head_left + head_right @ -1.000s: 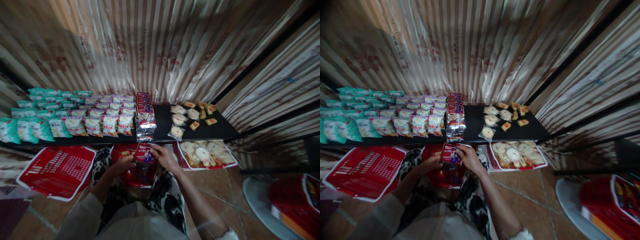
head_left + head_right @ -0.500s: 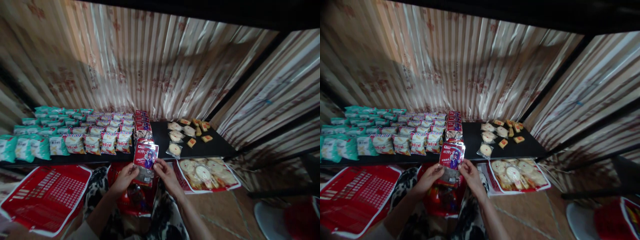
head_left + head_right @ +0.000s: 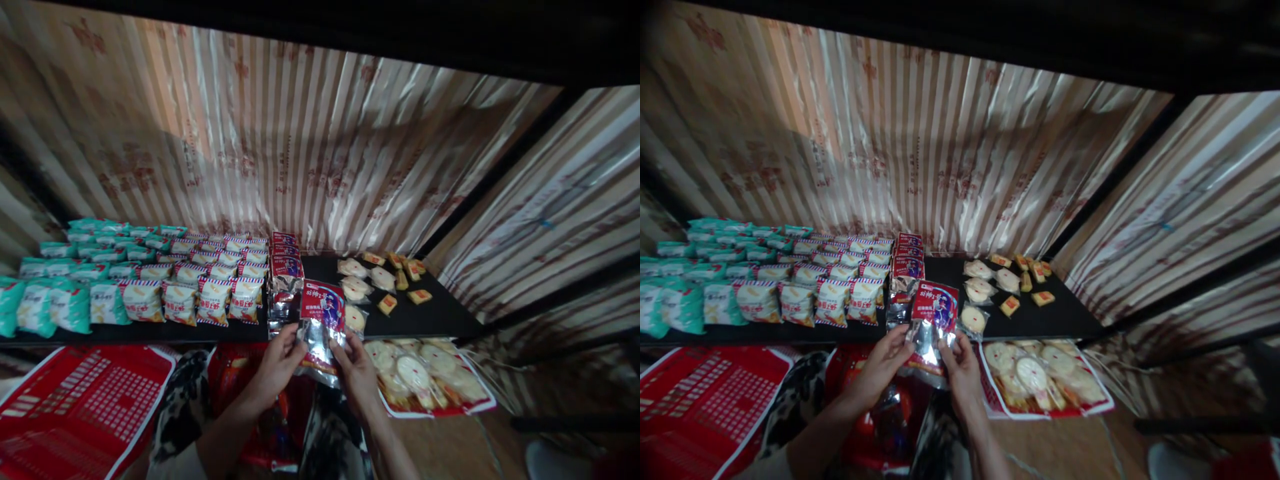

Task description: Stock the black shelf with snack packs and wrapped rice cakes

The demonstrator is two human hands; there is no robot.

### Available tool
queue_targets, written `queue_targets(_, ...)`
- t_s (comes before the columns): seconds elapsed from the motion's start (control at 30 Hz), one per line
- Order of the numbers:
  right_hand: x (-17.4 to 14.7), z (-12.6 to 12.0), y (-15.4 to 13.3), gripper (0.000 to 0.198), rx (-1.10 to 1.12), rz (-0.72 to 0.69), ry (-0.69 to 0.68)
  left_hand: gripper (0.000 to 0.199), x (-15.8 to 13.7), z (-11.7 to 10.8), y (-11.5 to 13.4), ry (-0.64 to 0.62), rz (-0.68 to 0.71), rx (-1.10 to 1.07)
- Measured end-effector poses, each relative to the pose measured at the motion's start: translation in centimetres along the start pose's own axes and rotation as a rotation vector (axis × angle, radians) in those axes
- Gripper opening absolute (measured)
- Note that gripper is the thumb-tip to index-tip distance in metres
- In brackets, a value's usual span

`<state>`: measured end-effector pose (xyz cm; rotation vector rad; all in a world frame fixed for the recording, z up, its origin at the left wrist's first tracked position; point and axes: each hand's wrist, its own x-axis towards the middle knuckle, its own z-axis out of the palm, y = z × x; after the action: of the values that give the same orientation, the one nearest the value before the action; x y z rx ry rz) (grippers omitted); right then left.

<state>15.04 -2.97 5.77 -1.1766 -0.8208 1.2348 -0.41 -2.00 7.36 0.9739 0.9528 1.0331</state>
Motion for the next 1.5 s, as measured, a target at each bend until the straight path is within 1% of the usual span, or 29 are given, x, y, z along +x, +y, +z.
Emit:
queue_targets(0.13,1.7,-0.3,-0.7,0.05,-0.002,0.001,0.094,0.057,1.0,0.5,0.0,-0.033,0.013,0.0)
queue_targets(0.2,2.8,0.0,-1.1,0.053,-0.033,-0.018,0.093,0.056,1.7,0.6,0.1,-0.018,0.037,0.016)
queue_targets(0.3,5.0,1.1,-1.7,0.06,-0.122,-0.07,0.055,0.051,3.2,0.3,0.2,0.033,0.089,0.049)
queue_targets(0.4,7.4,2.5,-2.0,0.064,-0.25,-0.13,0.036,0.052,5.0,-0.5,0.2,0.099,0.134,0.117)
queue_targets(0.53,10.2,4.3,-2.0,0.055,-0.52,-0.246,0.043,0.054,7.4,-2.0,0.1,0.246,0.195,0.333)
queue_targets(0.6,11.1,4.9,-2.0,0.054,-0.653,-0.307,0.053,0.053,8.3,-2.7,0.1,0.286,0.22,0.421)
queue_targets(0.7,11.7,5.7,-1.9,0.055,-0.779,-0.37,0.079,0.051,9.0,-3.5,0.3,0.304,0.215,0.522)
queue_targets(0.8,11.8,6.0,-1.8,0.046,-0.925,-0.404,0.097,0.048,9.0,-3.7,0.5,0.328,0.196,0.616)
queue_targets(0.9,11.9,6.2,-1.5,0.04,-1.037,-0.44,0.107,0.046,8.8,-3.5,0.8,0.346,0.208,0.701)
queue_targets(1.0,12.0,6.2,-1.0,0.039,-1.058,-0.476,0.109,0.047,8.6,-3.3,1.0,0.348,0.206,0.785)
queue_targets(1.1,12.1,6.1,-0.5,0.039,-1.067,-0.478,0.108,0.044,8.6,-3.2,0.9,0.36,0.201,0.836)
queue_targets(1.2,12.1,6.1,-0.1,0.039,-1.072,-0.49,0.115,0.04,8.6,-3.2,0.6,0.388,0.231,0.839)
queue_targets(1.33,12.2,6.1,0.3,0.039,-1.076,-0.505,0.11,0.04,8.7,-3.3,0.0,0.427,0.295,0.867)
queue_targets(1.5,12.5,6.0,0.6,0.039,-1.087,-0.511,0.123,0.039,8.9,-3.3,-0.6,0.426,0.334,0.837)
